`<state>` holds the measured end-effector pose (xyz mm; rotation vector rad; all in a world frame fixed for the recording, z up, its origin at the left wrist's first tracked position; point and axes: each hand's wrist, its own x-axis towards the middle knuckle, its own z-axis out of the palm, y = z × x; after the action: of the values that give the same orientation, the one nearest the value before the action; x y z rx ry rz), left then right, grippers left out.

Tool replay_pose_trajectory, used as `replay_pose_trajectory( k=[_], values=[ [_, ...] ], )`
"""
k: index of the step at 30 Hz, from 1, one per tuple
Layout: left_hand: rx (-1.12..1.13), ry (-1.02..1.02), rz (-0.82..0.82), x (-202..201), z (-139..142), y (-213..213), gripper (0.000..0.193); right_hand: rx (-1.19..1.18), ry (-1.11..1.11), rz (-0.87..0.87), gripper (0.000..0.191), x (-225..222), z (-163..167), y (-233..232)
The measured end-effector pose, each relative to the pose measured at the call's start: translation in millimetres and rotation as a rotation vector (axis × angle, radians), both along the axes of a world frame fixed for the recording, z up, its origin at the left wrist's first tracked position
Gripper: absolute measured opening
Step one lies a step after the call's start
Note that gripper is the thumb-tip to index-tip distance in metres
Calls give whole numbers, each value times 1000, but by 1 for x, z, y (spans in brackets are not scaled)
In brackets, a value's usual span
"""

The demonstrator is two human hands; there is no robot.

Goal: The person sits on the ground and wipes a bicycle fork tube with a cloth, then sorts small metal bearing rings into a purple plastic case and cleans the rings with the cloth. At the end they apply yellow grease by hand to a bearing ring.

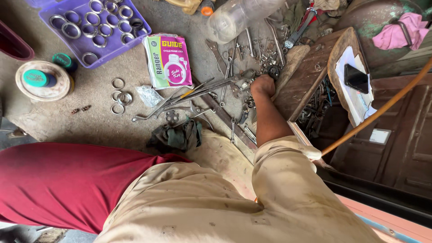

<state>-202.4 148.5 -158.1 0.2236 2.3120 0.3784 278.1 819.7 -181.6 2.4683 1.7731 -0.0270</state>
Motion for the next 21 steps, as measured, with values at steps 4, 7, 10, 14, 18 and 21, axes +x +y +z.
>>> replay_pose_trajectory(
  k=[4, 7, 10, 14, 18, 21],
  values=[
    [-8, 7, -4, 5, 11, 5, 30, 76, -44, 68, 22, 0, 14, -3],
    [-8, 19, -6, 8, 14, 15, 30, 187, 46, 290, 30, -12, 44, -1],
    [-5, 31, -7, 13, 22, 15, 31, -53, 924, 334, 18, -38, 85, -12],
    [9, 59, -1, 19, 34, 10, 31, -236, 1414, 513, 13, -102, 150, -46],
    [36, 102, 10, 23, 59, 2, 32, -236, 1366, 878, 17, -178, 212, -106],
    [72, 143, 11, 27, 85, 2, 32, 72, 924, 1303, 21, -218, 252, -153]
  ],
)
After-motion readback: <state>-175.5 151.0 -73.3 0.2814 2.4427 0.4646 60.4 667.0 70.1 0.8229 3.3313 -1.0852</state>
